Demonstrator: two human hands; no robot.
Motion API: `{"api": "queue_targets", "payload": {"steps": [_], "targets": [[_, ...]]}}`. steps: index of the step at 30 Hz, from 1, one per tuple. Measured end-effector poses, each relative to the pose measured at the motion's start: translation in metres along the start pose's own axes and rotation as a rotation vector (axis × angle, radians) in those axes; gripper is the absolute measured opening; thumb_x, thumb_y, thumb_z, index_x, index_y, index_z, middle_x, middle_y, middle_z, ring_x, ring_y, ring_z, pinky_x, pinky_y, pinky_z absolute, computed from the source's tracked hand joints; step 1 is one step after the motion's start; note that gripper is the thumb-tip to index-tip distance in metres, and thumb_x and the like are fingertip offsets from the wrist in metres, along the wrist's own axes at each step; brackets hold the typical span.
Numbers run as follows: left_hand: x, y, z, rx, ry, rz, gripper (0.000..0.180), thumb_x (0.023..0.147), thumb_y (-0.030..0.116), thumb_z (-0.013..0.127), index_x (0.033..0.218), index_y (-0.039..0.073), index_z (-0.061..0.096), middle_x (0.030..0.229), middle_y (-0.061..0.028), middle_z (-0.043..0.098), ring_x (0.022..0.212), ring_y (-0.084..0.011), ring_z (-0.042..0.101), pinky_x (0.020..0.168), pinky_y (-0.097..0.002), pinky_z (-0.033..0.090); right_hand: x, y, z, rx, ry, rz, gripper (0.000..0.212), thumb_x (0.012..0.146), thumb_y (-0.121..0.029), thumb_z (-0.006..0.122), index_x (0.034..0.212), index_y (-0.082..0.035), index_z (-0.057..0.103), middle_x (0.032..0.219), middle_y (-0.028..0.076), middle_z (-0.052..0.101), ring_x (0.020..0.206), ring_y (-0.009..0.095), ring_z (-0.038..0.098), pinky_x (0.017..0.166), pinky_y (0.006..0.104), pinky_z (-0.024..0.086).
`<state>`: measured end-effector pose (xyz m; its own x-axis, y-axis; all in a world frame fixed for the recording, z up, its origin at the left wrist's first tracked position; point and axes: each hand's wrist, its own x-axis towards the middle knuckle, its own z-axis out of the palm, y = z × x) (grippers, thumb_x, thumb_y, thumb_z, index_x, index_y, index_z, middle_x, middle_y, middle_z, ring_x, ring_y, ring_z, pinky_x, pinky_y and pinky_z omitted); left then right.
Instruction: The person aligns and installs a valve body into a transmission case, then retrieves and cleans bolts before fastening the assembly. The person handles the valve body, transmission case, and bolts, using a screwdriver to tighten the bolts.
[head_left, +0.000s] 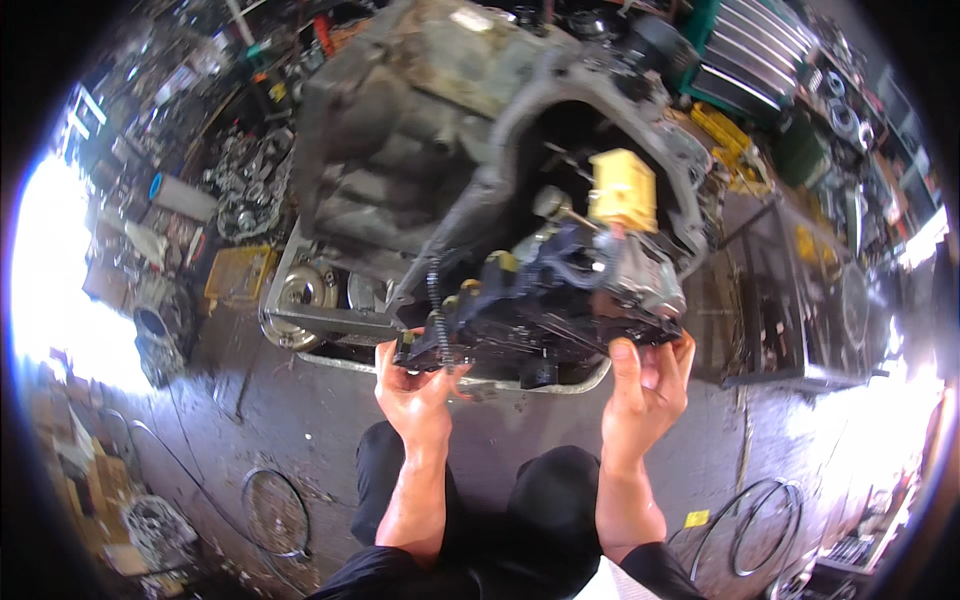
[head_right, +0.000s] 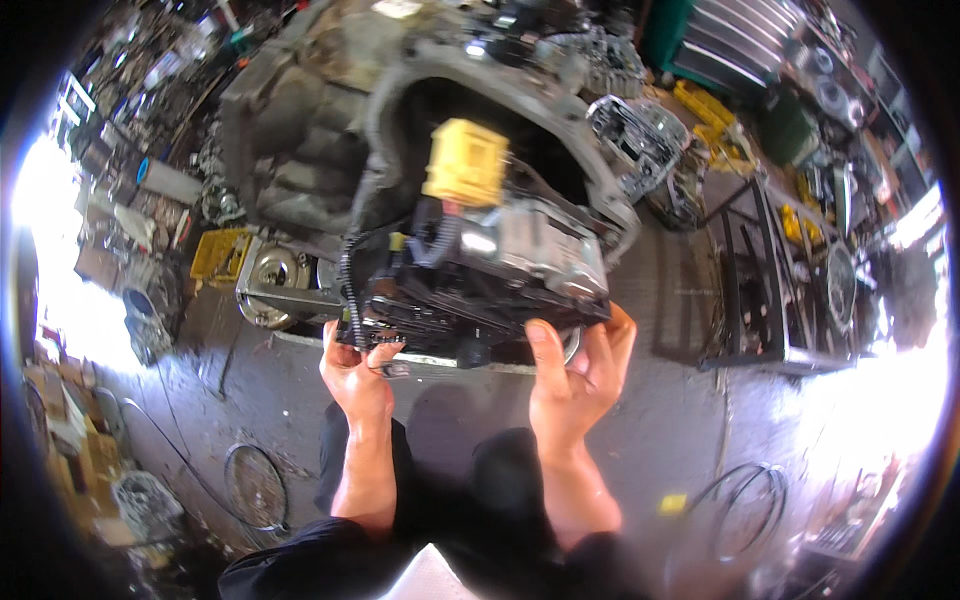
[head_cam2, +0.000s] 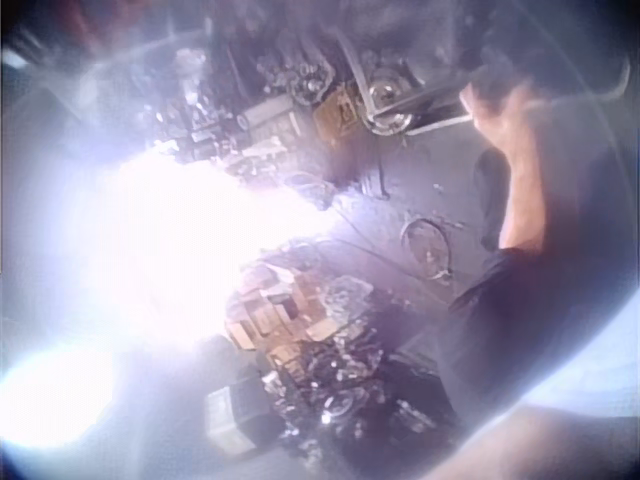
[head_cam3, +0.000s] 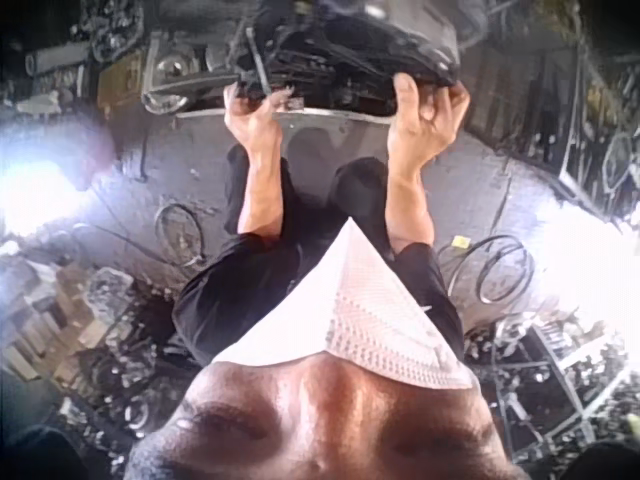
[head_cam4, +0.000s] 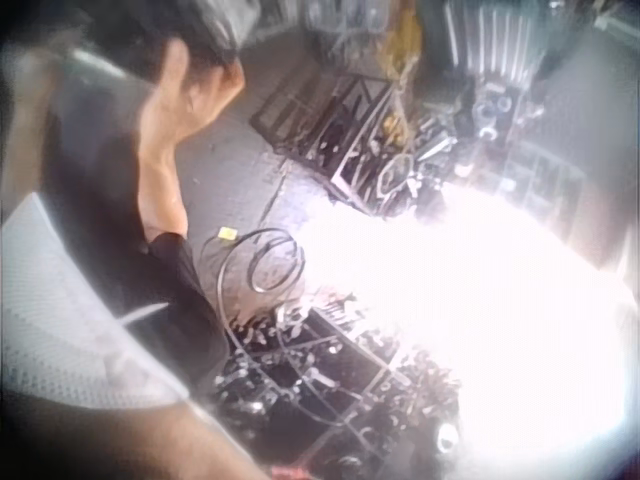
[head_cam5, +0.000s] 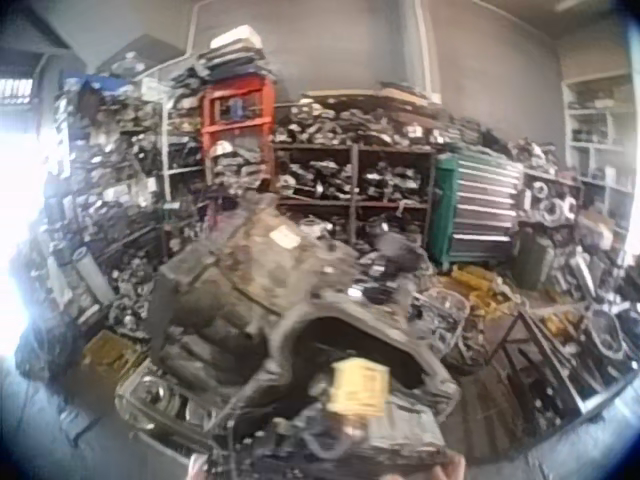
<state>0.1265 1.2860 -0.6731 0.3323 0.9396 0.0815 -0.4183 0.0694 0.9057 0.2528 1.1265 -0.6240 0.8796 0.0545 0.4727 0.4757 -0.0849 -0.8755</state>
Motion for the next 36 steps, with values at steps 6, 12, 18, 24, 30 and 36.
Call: {"api": "queue_targets", "payload": {"steps": [6, 12, 18, 24, 30, 36], "targets": [[0.005, -0.01, -0.007, 0.185, -0.011, 0.032, 0.062, 0.065, -0.018, 0.084, 0.121, -0.006, 0.061, 0.111, -0.011, 0.065, 0.097, -0.0207, 0.072, 0.081, -0.0311, 0.063, 0.002, 0.011, 0.007, 0.205, 0.028, 0.043, 0.039, 0.087, -0.013, 0.088, 0.112, 0.008, 0.068, 0.108, 0.002, 0.056, 0.088, 0.013, 0.046, 0.079, 0.0246, 0.037], [0.01, -0.01, 0.0, 0.056, -0.006, 0.014, 0.058, 0.063, -0.018, 0.084, 0.117, -0.006, 0.065, 0.114, -0.0064, 0.056, 0.095, -0.0166, 0.068, 0.077, -0.0267, 0.06, 0.003, 0.015, 0.01, 0.049, 0.06, -0.089, 0.02, 0.096, -0.009, 0.078, 0.104, 0.004, 0.065, 0.096, -0.001, 0.058, 0.084, 0.007, 0.054, 0.075, 0.0207, 0.042], [0.014, -0.003, 0.008, 0.079, 0.039, -0.021, 0.054, 0.062, -0.015, 0.089, 0.11, -0.001, 0.07, 0.114, -0.0009, 0.052, 0.09, -0.0085, 0.062, 0.073, -0.0216, 0.054, 0.013, 0.015, 0.008, -0.028, -0.01, -0.129, 0.028, 0.097, -0.011, 0.079, 0.115, 0.007, 0.067, 0.111, 0.003, 0.058, 0.092, 0.009, 0.059, 0.081, 0.0213, 0.046], [0.016, -0.007, 0.011, 0.041, 0.038, -0.027, 0.055, 0.062, -0.026, 0.076, 0.113, -0.008, 0.066, 0.119, -0.0066, 0.054, 0.097, -0.0171, 0.068, 0.08, -0.0275, 0.063, 0.016, 0.011, 0.007, 0.002, -0.009, -0.091, 0.04, 0.087, -0.013, 0.088, 0.117, 0.007, 0.071, 0.111, 0.004, 0.062, 0.085, 0.007, 0.049, 0.066, 0.0195, 0.037], [0.017, -0.006, 0.013, -0.053, 0.018, -0.062, 0.055, 0.065, -0.023, 0.083, 0.114, -0.007, 0.064, 0.121, -0.006, 0.052, 0.105, -0.0184, 0.068, 0.089, -0.0307, 0.063, 0.021, 0.008, 0.011, 0.029, -0.003, -0.112, 0.042, 0.083, -0.011, 0.091, 0.115, 0.007, 0.071, 0.109, 0.004, 0.06, 0.081, 0.009, 0.045, 0.063, 0.0215, 0.032], [0.016, -0.008, 0.011, -0.07, 0.03, -0.109, 0.055, 0.067, -0.026, 0.078, 0.117, -0.008, 0.063, 0.12, -0.0072, 0.055, 0.103, -0.0191, 0.069, 0.084, -0.0313, 0.065, 0.019, 0.006, 0.013, 0.052, 0.026, -0.091, 0.04, 0.082, -0.016, 0.093, 0.105, 0.008, 0.07, 0.106, 0.006, 0.059, 0.081, 0.01, 0.045, 0.059, 0.0249, 0.03]]}}
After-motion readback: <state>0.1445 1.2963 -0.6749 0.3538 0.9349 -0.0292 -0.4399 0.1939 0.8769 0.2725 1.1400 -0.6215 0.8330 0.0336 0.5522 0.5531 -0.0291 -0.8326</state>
